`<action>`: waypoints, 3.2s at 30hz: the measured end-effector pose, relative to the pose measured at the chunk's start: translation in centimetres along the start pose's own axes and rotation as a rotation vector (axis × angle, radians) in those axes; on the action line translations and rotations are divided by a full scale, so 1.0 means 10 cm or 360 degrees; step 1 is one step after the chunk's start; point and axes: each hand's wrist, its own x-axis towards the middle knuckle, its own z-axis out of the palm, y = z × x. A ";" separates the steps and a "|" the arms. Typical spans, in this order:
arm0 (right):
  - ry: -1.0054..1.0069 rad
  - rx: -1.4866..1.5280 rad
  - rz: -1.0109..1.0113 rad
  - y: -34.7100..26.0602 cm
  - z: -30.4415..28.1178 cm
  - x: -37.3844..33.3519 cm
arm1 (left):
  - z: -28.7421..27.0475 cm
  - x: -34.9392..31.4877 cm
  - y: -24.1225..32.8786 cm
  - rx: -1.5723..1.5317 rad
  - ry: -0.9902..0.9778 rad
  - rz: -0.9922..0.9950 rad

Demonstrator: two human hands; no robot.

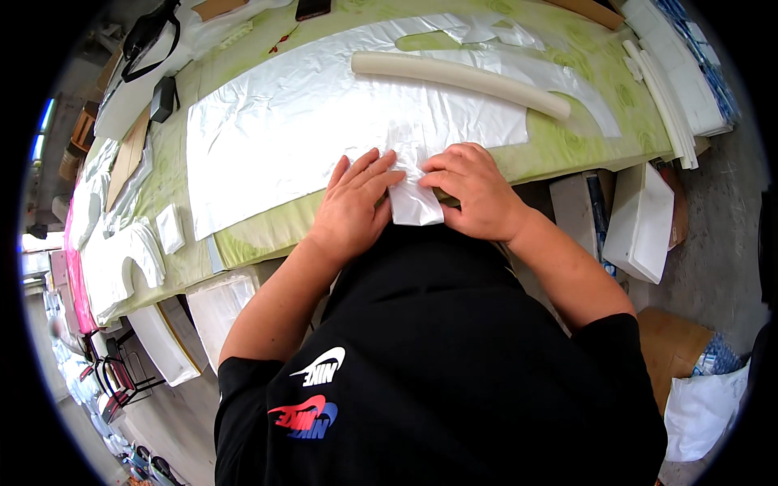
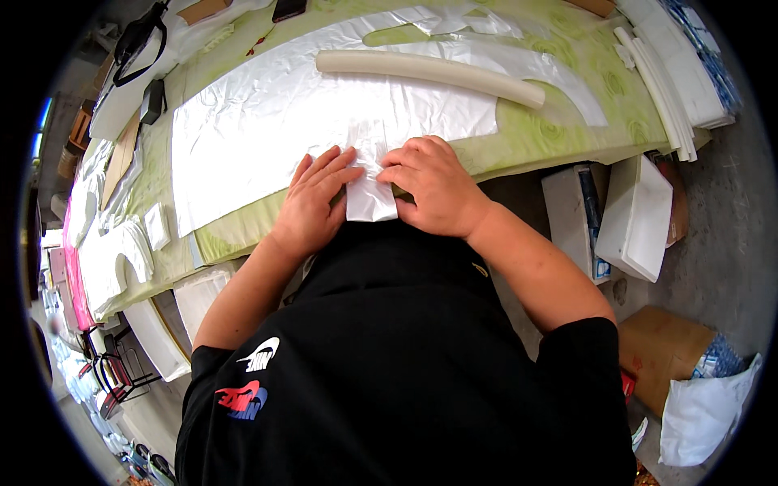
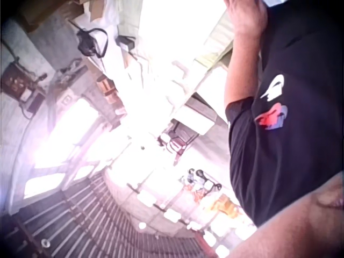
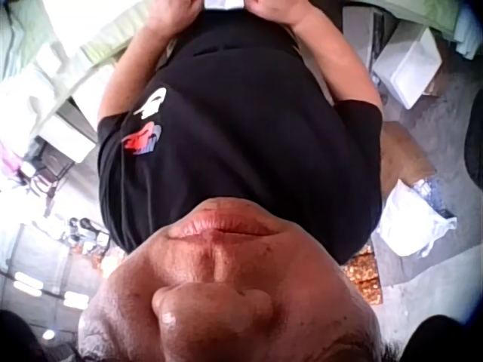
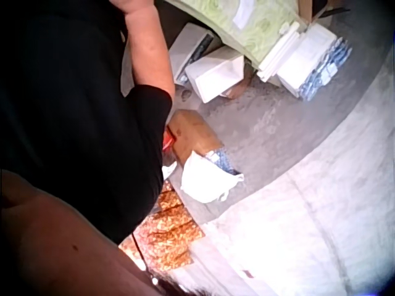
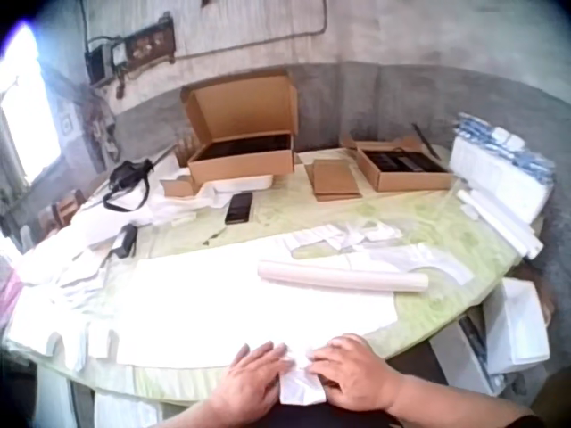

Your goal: The person wraps a white rectangular object with clear plastic wrap on a workbench. They repeatedly roll the wrap around the object, smooth it, and fold the edges to secure the package.

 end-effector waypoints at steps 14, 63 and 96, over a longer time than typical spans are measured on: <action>0.0203 -0.0430 0.0416 0.02 0.29 0.20 | 0.10 0.23 -0.01 0.0075 0.0422 -0.0212; -0.0367 0.1476 0.0882 -0.69 0.61 0.61 | 0.01 -0.97 0.20 -0.2337 0.0770 -0.1175; 0.0169 0.1184 0.0641 -0.21 0.53 0.35 | -1.27 -1.72 -2.18 0.0900 0.0874 -0.1288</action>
